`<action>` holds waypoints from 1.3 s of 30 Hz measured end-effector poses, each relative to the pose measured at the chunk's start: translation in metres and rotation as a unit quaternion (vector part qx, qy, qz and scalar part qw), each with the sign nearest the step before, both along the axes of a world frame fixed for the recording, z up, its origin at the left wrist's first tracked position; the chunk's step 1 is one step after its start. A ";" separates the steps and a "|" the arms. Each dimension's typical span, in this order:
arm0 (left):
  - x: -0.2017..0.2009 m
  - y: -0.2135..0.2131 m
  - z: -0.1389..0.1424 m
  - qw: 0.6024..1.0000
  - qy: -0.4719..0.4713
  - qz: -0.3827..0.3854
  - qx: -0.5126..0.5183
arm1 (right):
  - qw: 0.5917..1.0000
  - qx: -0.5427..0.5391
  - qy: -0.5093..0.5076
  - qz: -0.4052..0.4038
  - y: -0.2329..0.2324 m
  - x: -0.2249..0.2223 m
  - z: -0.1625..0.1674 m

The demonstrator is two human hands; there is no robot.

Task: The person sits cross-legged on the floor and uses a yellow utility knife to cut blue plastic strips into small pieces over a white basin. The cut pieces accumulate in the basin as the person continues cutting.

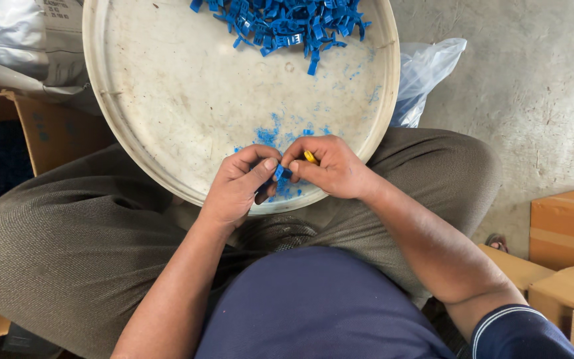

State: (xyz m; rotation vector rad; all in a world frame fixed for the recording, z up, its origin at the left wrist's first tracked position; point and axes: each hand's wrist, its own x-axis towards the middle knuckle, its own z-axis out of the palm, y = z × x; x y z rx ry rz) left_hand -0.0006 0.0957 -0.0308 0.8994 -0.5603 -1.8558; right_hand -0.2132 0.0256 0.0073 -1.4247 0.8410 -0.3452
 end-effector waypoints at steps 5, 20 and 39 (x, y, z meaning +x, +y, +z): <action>-0.002 0.000 0.001 0.998 -0.004 0.050 -0.025 | 1.000 0.002 -0.018 -0.009 0.002 0.001 -0.001; -0.007 -0.007 -0.002 0.993 0.056 0.094 0.053 | 0.952 -0.297 0.017 -0.069 0.010 0.011 0.000; -0.003 -0.014 0.030 0.975 0.074 0.206 0.041 | 0.881 -0.340 0.325 -0.038 -0.090 0.000 0.021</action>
